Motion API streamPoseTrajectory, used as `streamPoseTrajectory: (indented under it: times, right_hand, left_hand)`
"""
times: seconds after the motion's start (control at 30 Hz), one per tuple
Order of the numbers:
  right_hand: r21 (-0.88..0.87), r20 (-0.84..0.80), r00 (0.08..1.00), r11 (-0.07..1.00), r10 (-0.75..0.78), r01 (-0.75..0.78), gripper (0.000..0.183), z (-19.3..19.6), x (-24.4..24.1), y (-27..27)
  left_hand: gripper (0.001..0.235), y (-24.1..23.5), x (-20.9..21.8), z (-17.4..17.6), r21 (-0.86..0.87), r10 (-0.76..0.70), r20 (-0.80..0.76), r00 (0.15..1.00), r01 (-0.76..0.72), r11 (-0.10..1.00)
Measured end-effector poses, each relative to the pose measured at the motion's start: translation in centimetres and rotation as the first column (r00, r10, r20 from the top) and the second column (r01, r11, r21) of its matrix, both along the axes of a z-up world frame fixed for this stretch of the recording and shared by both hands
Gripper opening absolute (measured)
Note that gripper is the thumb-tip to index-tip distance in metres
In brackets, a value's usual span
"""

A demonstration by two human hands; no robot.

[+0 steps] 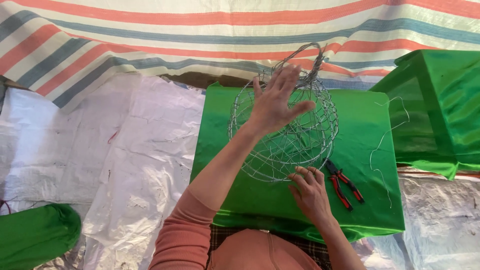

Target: Assembling a wire frame structure by twisting wire segments and cutting excess with pliers.

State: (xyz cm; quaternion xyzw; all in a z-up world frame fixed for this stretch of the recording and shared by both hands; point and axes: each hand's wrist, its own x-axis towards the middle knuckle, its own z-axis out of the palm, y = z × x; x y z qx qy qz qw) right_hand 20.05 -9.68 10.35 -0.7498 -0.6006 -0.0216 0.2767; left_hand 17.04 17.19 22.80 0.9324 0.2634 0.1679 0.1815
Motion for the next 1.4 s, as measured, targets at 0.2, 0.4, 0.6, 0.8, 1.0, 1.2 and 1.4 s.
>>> streamPoseTrajectory:
  times: [0.2,0.4,0.6,0.8,1.0,1.2,1.4]
  right_hand:
    - [-0.045,0.023,0.999,0.999,0.024,-0.023,0.021,-2.4,0.5,0.1]
    - [-0.041,0.041,0.999,0.999,0.018,-0.016,0.026,-2.3,1.8,0.1]
    - [0.134,0.168,0.978,0.986,-0.121,0.099,0.039,1.9,4.4,1.1]
    - [0.251,-0.111,0.973,0.942,-0.201,0.223,0.029,2.6,3.7,0.2]
    - [0.235,-0.327,0.935,0.947,-0.137,0.22,0.023,2.6,-0.6,-0.1]
    - [0.328,-0.206,0.97,0.924,-0.131,0.195,0.034,2.6,-1.9,2.1]
    - [0.49,-0.223,0.967,0.844,-0.121,0.219,0.051,0.1,-2.2,5.9]
  left_hand:
    - [0.059,-1.1,2.0,1.3,-0.146,0.024,0.538,0.843,0.065,0.987]
    - [0.063,1.0,1.5,3.9,0.156,-0.135,0.543,0.829,0.058,0.986]
    - [0.046,-0.1,-0.8,6.1,0.14,0.113,0.6,0.792,-0.244,0.96]
    - [0.044,0.4,-0.7,3.6,0.09,0.324,0.613,0.721,-0.471,0.877]
    - [0.082,0.9,-1.4,-1.1,0.271,0.338,0.436,0.834,-0.48,0.834]
    - [0.08,-1.8,-6.0,-2.6,0.256,0.155,0.437,0.886,-0.287,0.923]
    - [0.06,-4.8,-9.0,-4.2,0.231,-0.022,0.673,0.739,-0.182,0.956]
